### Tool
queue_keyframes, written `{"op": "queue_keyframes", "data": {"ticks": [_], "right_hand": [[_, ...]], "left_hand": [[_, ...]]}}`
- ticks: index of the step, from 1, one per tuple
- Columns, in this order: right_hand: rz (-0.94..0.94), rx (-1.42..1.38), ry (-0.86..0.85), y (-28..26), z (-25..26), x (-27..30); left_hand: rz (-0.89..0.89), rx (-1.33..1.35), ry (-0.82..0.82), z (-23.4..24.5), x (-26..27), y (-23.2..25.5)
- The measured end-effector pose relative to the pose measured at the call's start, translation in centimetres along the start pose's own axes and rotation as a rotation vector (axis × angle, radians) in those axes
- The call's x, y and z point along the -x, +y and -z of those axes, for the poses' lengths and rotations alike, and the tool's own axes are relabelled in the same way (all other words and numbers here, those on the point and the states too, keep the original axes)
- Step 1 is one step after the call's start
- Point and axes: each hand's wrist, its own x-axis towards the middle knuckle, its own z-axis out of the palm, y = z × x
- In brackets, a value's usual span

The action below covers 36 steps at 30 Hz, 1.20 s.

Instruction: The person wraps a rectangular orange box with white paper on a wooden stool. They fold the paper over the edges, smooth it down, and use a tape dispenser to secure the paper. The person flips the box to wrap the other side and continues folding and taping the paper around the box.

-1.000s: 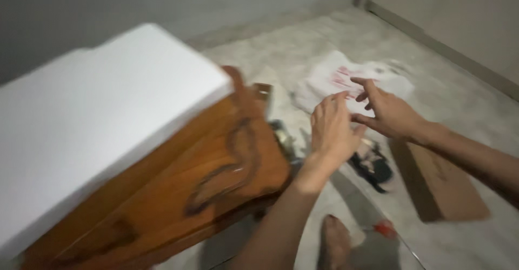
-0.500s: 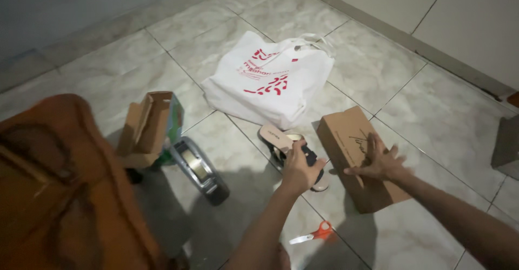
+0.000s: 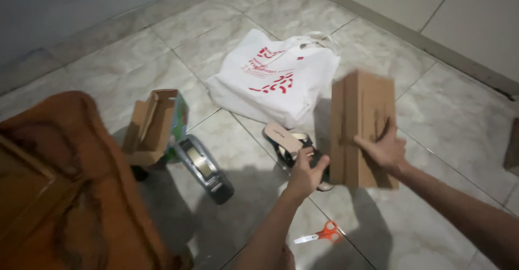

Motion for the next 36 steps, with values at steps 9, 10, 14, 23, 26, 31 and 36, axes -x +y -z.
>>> {"op": "queue_keyframes", "data": {"ticks": [9, 10, 14, 23, 26, 31, 36], "right_hand": [[0.647, -0.151, -0.19, -18.4, -8.3, 5.6], [0.606, -0.129, -0.234, -19.4, -11.2, 5.8], [0.517, -0.008, -0.297, -20.3, -18.4, 7.9], [0.335, 0.476, -0.33, -20.2, -21.8, 11.0], [0.576, 0.459, -0.096, -20.8, -23.2, 11.4], [0.815, -0.276, -0.263, -18.7, -28.3, 19.1], [0.469, -0.576, -0.31, -14.9, -31.6, 20.8]], "left_hand": [[0.411, -0.531, 0.977, 15.8, 2.8, 7.1], [0.561, -0.259, 0.999, 17.2, 3.8, 7.8], [0.57, -0.036, 1.125, 21.5, 6.4, 8.2], [0.46, 0.39, 1.115, 24.1, 10.8, 5.0], [0.451, 0.44, 1.081, 24.4, 11.3, 4.7], [0.43, 0.536, 1.035, 24.7, 13.0, 4.7], [0.404, 0.596, 1.008, 25.5, 13.1, 4.2]]}}
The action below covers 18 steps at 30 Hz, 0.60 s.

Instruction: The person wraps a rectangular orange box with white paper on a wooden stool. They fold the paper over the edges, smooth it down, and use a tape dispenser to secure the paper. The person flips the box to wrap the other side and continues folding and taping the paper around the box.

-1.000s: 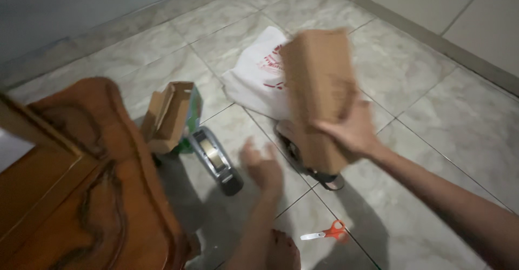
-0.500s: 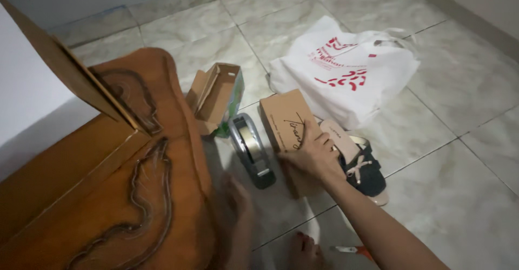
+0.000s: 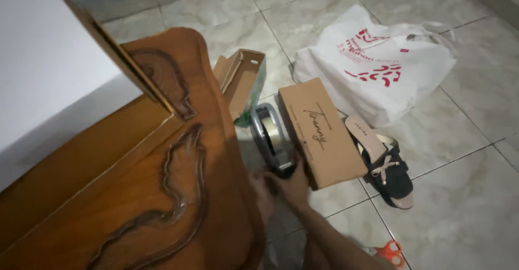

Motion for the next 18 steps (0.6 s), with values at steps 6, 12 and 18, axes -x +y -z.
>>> {"op": "queue_keyframes", "data": {"ticks": [6, 12, 18], "right_hand": [[-0.091, 0.352, -0.062, -2.0, 1.4, -0.5], [-0.134, 0.214, 0.006, -6.9, 2.6, 0.3], [0.131, 0.041, -0.034, -9.6, 7.5, -0.9]], "left_hand": [[0.023, 0.062, -0.073, -1.7, 0.0, -0.2], [0.08, 0.144, -0.176, -3.4, -0.6, -2.5], [0.226, 0.367, -0.382, -6.8, -1.8, -5.7]]}}
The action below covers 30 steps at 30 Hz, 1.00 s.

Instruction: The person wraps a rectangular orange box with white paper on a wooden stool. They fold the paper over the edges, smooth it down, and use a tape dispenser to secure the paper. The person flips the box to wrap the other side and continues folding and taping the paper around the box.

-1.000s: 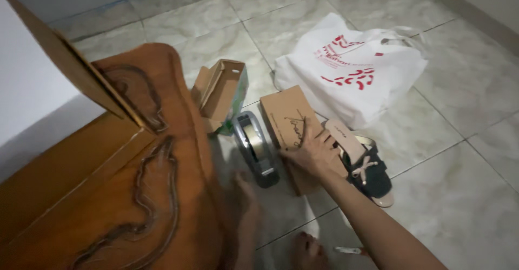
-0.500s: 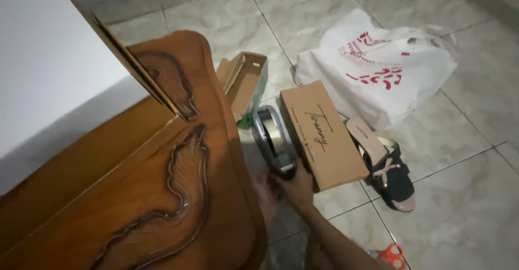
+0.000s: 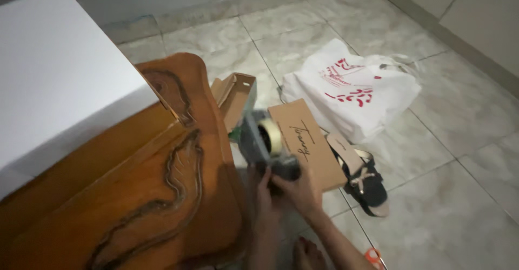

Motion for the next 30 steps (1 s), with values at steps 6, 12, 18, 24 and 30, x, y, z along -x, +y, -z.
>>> {"op": "queue_keyframes", "data": {"ticks": [6, 12, 18, 24, 30], "right_hand": [[-0.148, 0.434, 0.152, -4.0, 5.3, -1.9], [-0.121, 0.32, 0.253, -1.9, 6.4, -2.2], [-0.098, 0.401, 0.23, 0.7, 6.3, -1.7], [-0.05, 0.349, 0.118, 3.6, 6.6, -2.1], [-0.374, -0.068, -0.316, 6.6, 10.5, -6.7]], "left_hand": [[-0.067, -0.307, -0.128, -3.1, -2.7, -2.8], [-0.032, -0.655, -0.165, -4.3, -6.6, -5.3], [0.126, -0.617, -0.095, -3.2, -6.4, -6.5], [0.045, -0.506, -0.172, -1.6, -8.1, -8.4], [-0.176, -0.594, -0.046, -2.8, -5.9, -9.5]]}}
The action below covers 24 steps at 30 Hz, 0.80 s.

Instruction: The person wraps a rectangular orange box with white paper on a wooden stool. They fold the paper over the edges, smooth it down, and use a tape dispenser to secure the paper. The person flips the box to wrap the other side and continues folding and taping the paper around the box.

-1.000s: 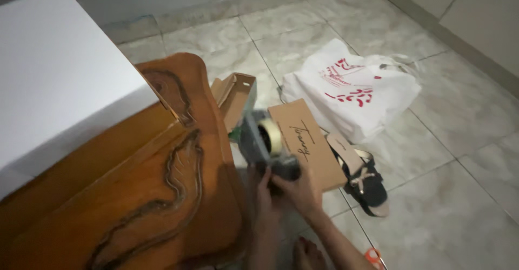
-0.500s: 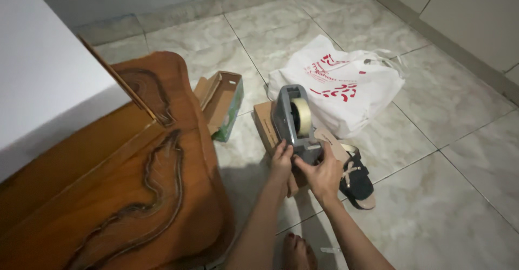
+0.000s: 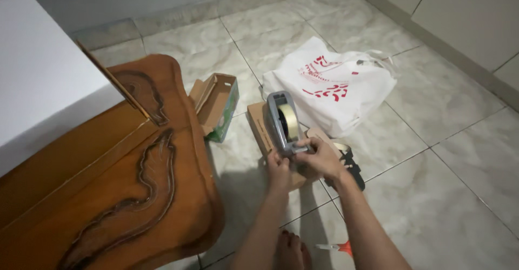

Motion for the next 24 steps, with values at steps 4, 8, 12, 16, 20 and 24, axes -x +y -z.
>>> {"op": "queue_keyframes", "data": {"ticks": [4, 8, 12, 16, 20, 24], "right_hand": [[-0.018, 0.107, -0.038, -0.7, 1.2, -2.1], [-0.204, 0.345, 0.06, -3.0, 1.1, -2.3], [-0.189, -0.072, 0.114, -3.2, 1.3, -2.1], [-0.182, 0.028, 0.156, -2.2, 2.1, -0.2], [-0.153, -0.066, 0.198, -1.1, 1.7, 2.5], [-0.287, -0.232, 0.142, -0.3, 0.3, 3.5]], "left_hand": [[0.632, 0.268, 0.119, -1.1, 2.9, 2.6], [0.795, 0.611, 0.044, -2.1, 2.3, 3.7], [0.844, 0.676, 0.004, -2.1, 1.0, 2.9], [0.897, 0.73, -0.112, -1.5, -0.9, 0.0], [0.869, 0.618, -0.168, -1.7, -3.3, -3.3], [0.871, 0.697, -0.188, -1.5, -2.2, -2.3]]}}
